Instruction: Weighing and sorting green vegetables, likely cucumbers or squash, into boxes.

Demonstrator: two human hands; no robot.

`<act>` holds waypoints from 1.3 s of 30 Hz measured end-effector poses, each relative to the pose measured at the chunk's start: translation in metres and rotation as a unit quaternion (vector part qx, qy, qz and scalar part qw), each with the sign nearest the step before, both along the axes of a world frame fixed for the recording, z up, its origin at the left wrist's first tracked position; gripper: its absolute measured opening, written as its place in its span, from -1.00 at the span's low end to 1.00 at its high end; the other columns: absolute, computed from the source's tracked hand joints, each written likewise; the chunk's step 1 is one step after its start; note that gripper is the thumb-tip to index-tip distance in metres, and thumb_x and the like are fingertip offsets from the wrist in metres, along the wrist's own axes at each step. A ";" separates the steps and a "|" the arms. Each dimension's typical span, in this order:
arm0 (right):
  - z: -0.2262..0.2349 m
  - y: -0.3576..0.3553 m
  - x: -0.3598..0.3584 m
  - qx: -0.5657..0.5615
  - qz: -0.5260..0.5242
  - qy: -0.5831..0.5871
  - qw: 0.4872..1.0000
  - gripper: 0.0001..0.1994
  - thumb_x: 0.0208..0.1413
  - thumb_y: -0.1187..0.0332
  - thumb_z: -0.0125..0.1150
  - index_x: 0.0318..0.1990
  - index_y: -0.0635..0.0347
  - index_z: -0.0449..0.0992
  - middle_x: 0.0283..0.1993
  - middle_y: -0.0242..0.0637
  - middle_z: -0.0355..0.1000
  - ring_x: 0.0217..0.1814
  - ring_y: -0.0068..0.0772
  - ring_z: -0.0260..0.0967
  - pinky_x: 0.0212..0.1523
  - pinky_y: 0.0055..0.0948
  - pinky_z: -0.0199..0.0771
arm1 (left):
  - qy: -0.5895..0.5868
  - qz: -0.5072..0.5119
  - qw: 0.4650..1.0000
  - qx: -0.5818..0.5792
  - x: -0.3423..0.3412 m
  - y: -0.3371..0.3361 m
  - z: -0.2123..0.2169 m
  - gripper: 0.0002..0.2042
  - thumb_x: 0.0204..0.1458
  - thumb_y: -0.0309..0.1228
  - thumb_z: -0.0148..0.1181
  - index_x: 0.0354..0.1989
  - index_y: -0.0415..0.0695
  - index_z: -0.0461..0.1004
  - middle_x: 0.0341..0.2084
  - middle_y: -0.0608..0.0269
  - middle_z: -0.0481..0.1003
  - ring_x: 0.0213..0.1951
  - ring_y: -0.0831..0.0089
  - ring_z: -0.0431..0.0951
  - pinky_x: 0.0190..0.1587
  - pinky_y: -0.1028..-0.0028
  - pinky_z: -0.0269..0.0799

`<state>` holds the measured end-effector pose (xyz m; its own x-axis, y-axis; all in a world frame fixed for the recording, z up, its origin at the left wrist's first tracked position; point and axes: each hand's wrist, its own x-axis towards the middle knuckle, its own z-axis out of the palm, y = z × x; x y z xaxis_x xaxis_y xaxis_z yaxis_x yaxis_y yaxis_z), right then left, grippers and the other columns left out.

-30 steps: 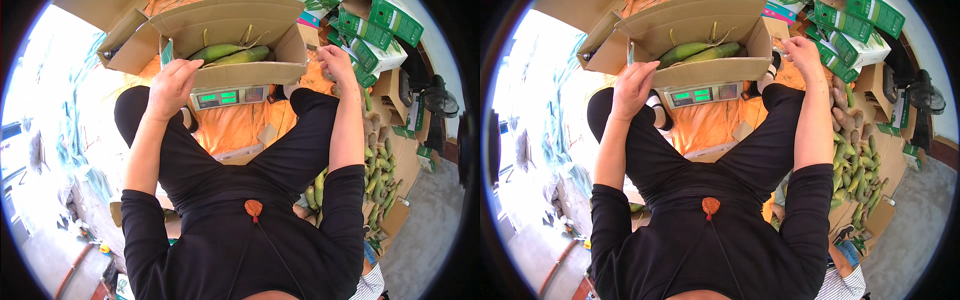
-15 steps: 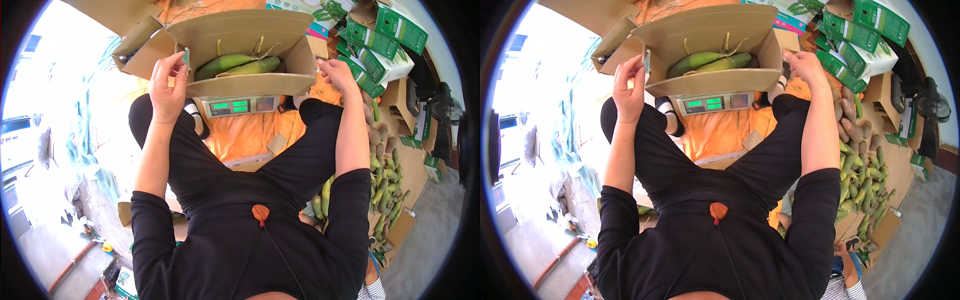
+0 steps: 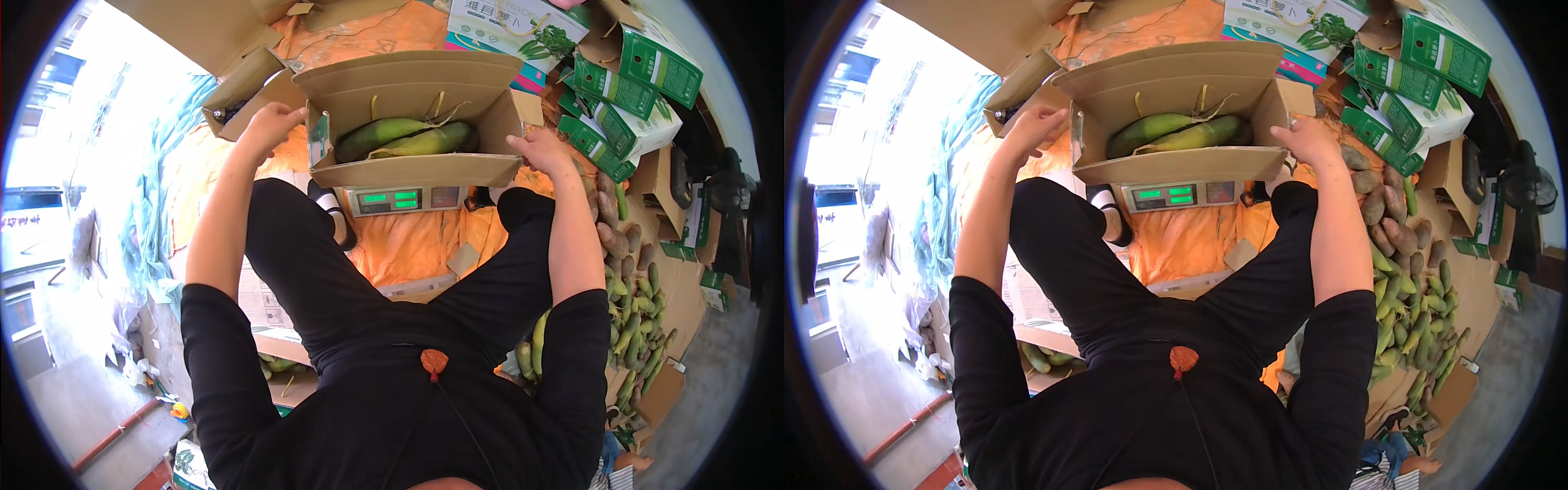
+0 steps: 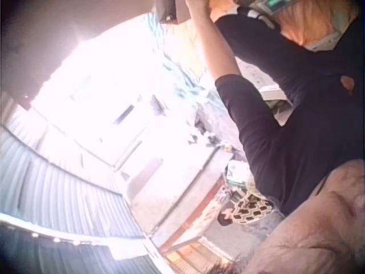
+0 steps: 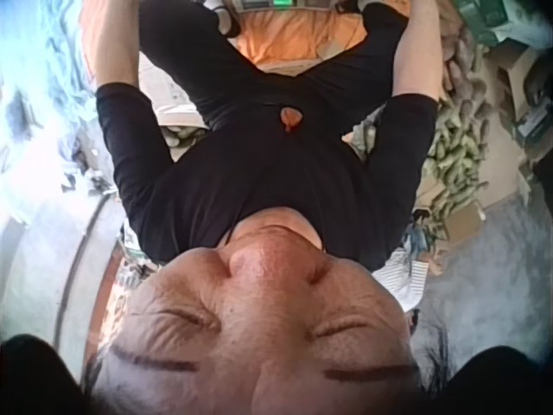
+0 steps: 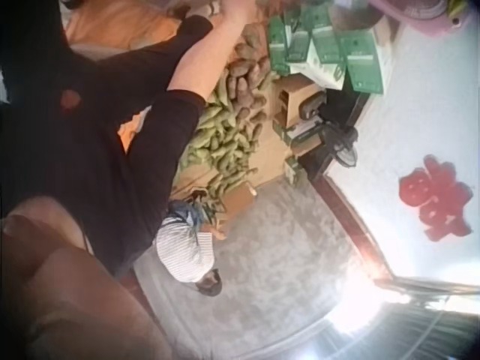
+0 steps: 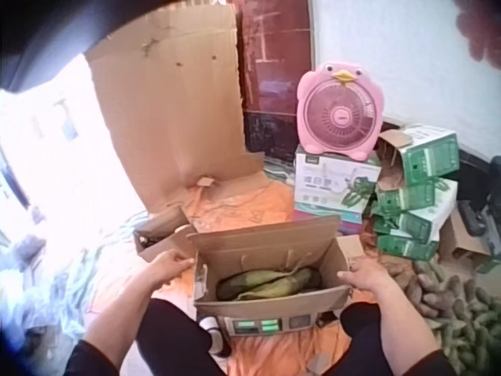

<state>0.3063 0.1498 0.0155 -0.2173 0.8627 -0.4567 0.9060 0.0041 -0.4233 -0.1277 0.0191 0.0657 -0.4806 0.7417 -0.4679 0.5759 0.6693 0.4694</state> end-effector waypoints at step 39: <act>0.039 -0.001 -0.145 0.125 0.060 -0.111 0.984 -0.57 -0.09 0.07 0.05 -0.27 0.28 0.55 -0.18 0.13 0.46 -0.06 0.14 0.40 -0.03 -0.07 0.35 | 0.146 -0.191 0.969 -0.053 -0.131 -0.002 -0.069 -0.62 0.01 -0.12 0.06 -0.47 -0.23 0.59 -0.53 0.04 0.57 -0.50 0.26 0.61 -0.33 0.35 0.53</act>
